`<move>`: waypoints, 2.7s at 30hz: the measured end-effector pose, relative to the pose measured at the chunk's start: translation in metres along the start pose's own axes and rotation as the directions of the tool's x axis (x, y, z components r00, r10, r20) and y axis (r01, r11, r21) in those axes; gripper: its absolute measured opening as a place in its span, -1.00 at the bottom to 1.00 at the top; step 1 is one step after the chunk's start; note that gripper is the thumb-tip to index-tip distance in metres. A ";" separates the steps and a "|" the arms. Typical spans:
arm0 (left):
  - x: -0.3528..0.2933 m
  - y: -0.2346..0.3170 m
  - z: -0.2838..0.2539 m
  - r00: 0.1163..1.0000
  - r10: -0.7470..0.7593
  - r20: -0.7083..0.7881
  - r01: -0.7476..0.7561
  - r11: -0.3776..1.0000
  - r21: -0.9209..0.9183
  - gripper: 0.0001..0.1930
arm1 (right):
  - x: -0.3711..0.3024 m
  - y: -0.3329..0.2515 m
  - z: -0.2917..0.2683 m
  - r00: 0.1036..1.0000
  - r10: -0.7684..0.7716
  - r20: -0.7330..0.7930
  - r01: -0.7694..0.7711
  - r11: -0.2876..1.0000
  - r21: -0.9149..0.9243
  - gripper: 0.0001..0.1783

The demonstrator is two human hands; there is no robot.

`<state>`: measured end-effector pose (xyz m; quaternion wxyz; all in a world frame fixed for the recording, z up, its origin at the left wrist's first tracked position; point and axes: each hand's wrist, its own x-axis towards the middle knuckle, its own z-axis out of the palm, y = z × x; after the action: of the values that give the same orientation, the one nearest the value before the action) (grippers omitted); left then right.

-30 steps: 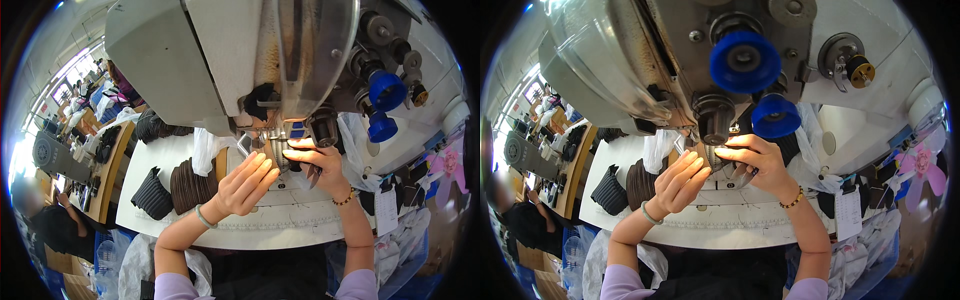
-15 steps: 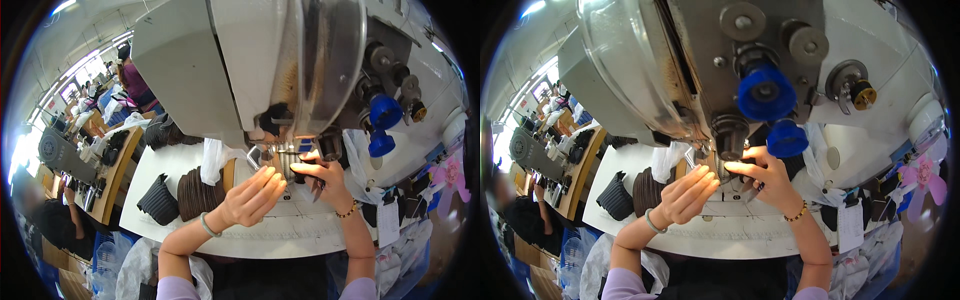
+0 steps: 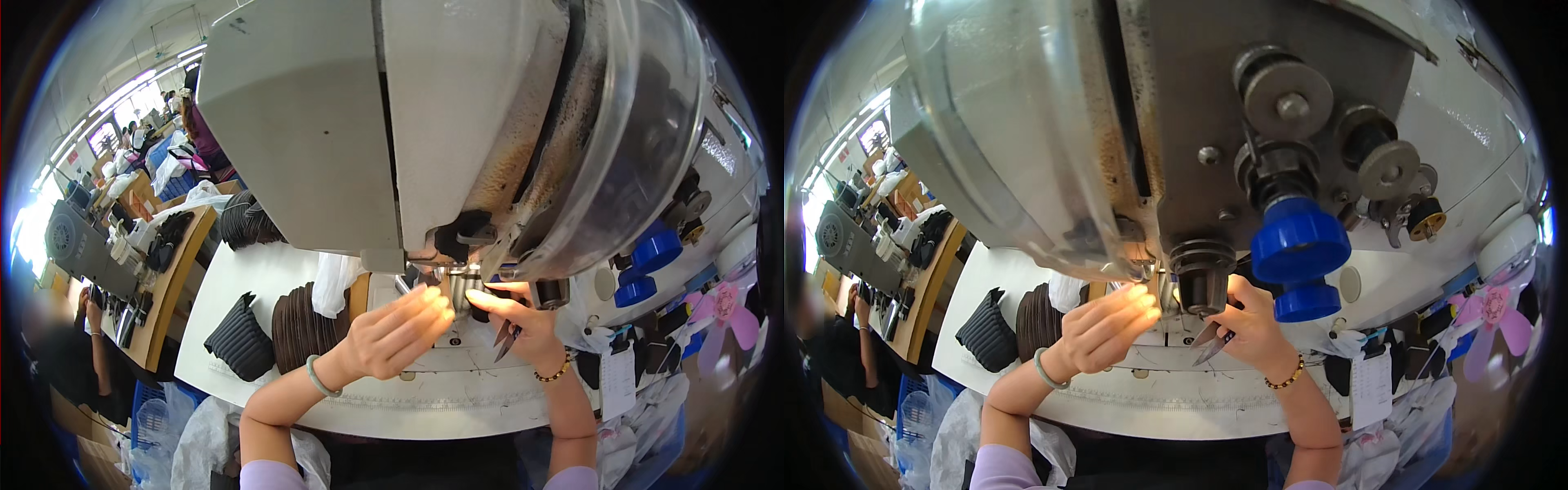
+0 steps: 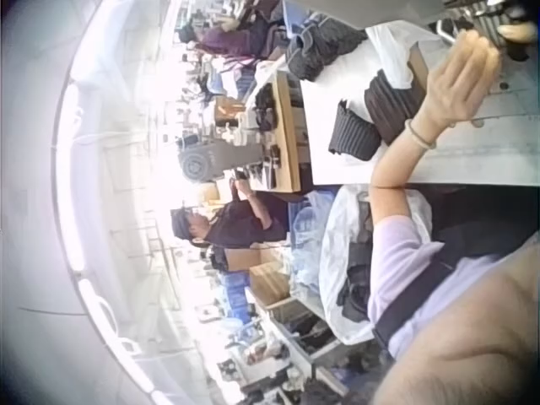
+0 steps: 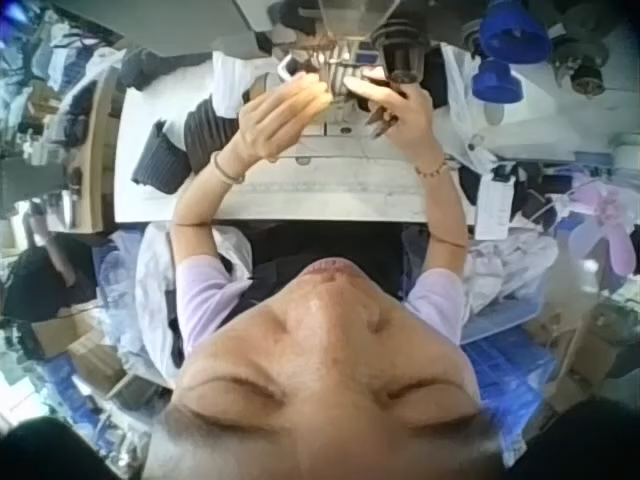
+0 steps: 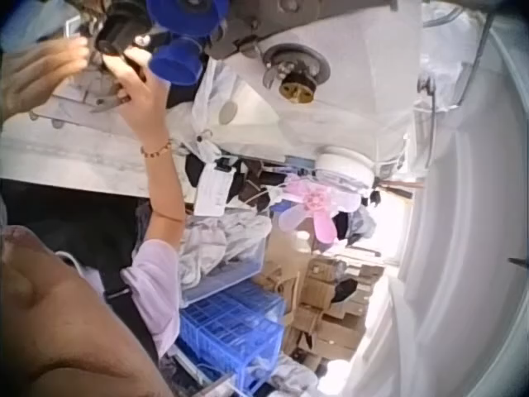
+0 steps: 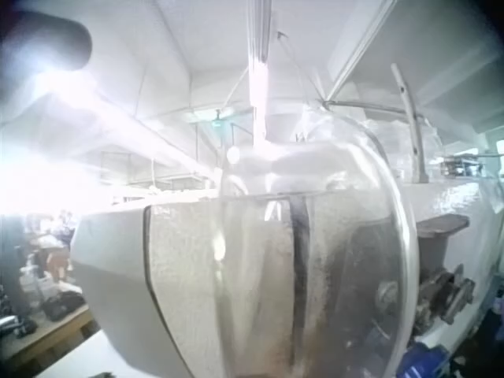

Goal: The recorder uses a heavy-duty industrial sewing machine to stitch together layers of shoe material, specifically black ribbed sections onto a brown base material, followed by trimming excess thread and organizing the components.

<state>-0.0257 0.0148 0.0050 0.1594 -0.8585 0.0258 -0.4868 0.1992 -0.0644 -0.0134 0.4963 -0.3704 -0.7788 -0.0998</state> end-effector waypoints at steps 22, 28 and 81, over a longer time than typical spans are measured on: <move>0.002 0.001 0.005 0.969 -0.247 -0.016 0.248 0.968 0.038 -0.69 | 0.000 -0.001 0.005 1.000 0.010 -0.028 -0.012 0.997 -0.080 -0.40; 0.001 -0.002 0.006 0.984 -0.177 -0.021 0.178 0.980 0.087 -0.73 | 0.000 -0.006 0.002 0.999 0.036 0.017 -0.033 0.991 -0.131 -0.41; -0.054 0.047 -0.022 0.774 -0.633 0.027 0.627 0.759 -0.176 -0.66 | -0.027 -0.074 -0.041 0.461 0.887 -0.007 -0.683 0.359 0.636 -0.69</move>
<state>-0.0669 -0.0240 -0.0429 -0.0897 -0.8194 -0.2186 -0.5223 0.1839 -0.1510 -0.0005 0.6933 -0.5176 -0.3865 0.3194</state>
